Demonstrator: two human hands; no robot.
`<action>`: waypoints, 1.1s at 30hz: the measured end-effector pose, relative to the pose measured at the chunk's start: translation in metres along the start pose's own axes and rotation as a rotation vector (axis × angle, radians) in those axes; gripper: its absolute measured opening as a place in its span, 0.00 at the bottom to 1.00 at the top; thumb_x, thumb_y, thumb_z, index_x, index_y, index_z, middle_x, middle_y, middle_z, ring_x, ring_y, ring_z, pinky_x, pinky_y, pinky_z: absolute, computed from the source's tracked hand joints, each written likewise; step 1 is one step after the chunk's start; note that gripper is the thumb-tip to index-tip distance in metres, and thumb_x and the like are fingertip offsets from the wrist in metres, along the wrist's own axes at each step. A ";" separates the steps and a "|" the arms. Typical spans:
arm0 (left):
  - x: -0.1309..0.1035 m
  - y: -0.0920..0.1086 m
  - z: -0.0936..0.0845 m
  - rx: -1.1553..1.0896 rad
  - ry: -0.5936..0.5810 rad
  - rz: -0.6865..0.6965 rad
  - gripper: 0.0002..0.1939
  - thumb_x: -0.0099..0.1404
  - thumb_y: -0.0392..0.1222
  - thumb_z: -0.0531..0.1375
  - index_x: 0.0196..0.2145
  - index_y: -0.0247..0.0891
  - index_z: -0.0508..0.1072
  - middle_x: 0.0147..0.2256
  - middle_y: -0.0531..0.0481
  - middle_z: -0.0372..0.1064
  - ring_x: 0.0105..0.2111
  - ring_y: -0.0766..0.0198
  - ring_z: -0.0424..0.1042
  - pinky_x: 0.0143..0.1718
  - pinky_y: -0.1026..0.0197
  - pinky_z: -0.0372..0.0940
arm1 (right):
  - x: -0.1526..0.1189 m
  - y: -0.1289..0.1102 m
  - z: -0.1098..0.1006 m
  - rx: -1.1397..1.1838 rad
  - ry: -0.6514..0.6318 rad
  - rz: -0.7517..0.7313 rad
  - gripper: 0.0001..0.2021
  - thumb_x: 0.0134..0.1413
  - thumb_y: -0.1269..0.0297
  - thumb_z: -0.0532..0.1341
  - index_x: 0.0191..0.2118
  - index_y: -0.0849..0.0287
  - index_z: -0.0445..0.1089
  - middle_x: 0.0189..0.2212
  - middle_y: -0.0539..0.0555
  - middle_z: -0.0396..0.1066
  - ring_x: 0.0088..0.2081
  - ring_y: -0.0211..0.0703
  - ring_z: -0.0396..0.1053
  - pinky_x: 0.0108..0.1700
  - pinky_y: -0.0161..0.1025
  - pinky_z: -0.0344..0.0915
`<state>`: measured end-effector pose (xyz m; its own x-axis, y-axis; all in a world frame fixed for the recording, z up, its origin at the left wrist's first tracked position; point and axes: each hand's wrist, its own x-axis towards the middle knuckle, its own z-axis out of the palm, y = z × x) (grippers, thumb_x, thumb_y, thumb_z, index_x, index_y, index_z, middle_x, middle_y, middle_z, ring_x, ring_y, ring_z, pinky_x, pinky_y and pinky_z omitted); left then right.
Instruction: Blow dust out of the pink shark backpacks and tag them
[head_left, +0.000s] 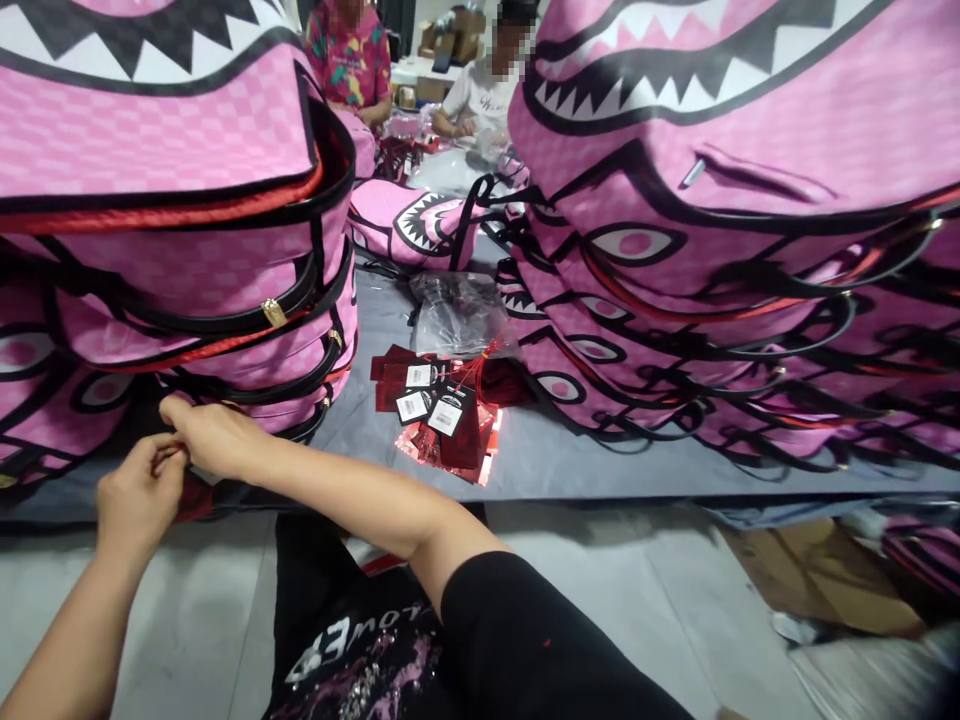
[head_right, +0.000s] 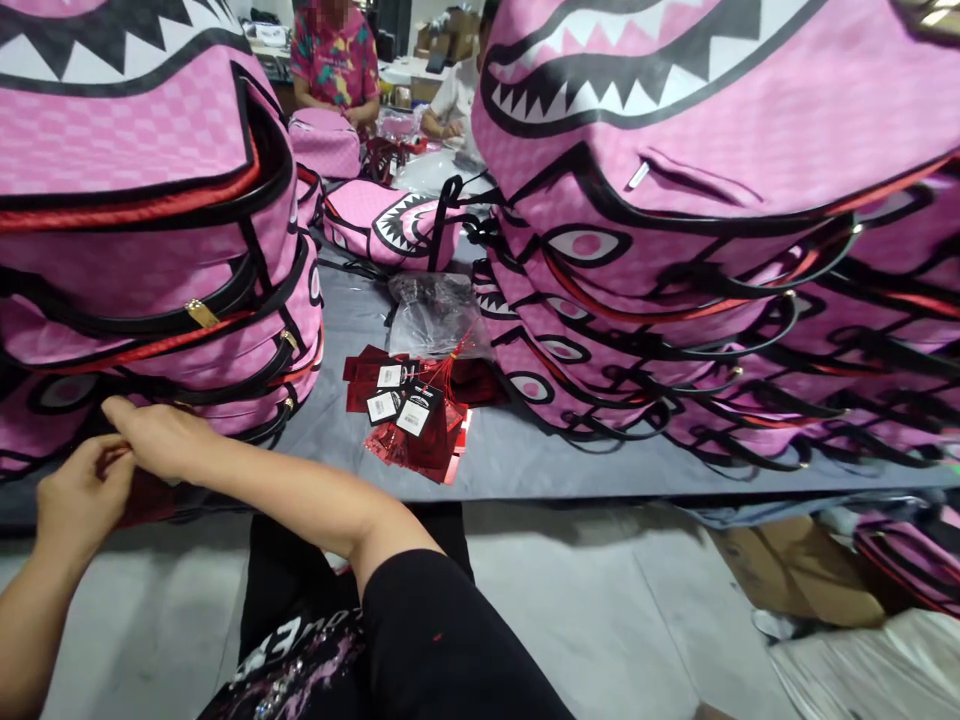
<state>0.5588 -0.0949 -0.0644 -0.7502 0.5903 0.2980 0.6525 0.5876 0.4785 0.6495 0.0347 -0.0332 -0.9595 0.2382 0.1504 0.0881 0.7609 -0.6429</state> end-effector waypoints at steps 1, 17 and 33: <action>0.000 0.001 0.000 0.003 -0.026 0.011 0.13 0.52 0.50 0.56 0.33 0.48 0.76 0.24 0.59 0.73 0.25 0.64 0.70 0.29 0.68 0.57 | 0.000 0.000 0.000 0.000 -0.007 -0.007 0.12 0.63 0.60 0.57 0.48 0.54 0.55 0.35 0.50 0.73 0.36 0.44 0.73 0.31 0.34 0.58; 0.003 0.012 -0.004 0.273 0.163 0.040 0.09 0.53 0.50 0.59 0.29 0.46 0.74 0.16 0.58 0.65 0.19 0.65 0.60 0.24 0.68 0.48 | -0.004 -0.005 -0.007 0.045 0.030 0.011 0.13 0.62 0.61 0.56 0.50 0.56 0.56 0.38 0.54 0.75 0.38 0.47 0.74 0.34 0.36 0.64; -0.067 0.245 0.095 -0.493 -0.318 0.613 0.12 0.69 0.36 0.54 0.45 0.37 0.76 0.45 0.44 0.76 0.47 0.61 0.73 0.52 0.59 0.66 | -0.291 0.175 -0.157 -0.031 0.909 0.916 0.17 0.61 0.58 0.53 0.38 0.66 0.74 0.34 0.63 0.75 0.34 0.41 0.68 0.40 0.41 0.59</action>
<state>0.7791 0.0621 -0.0455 -0.1652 0.8965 0.4111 0.7570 -0.1520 0.6355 0.9860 0.1932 -0.0716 -0.0221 0.9914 0.1287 0.6316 0.1137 -0.7669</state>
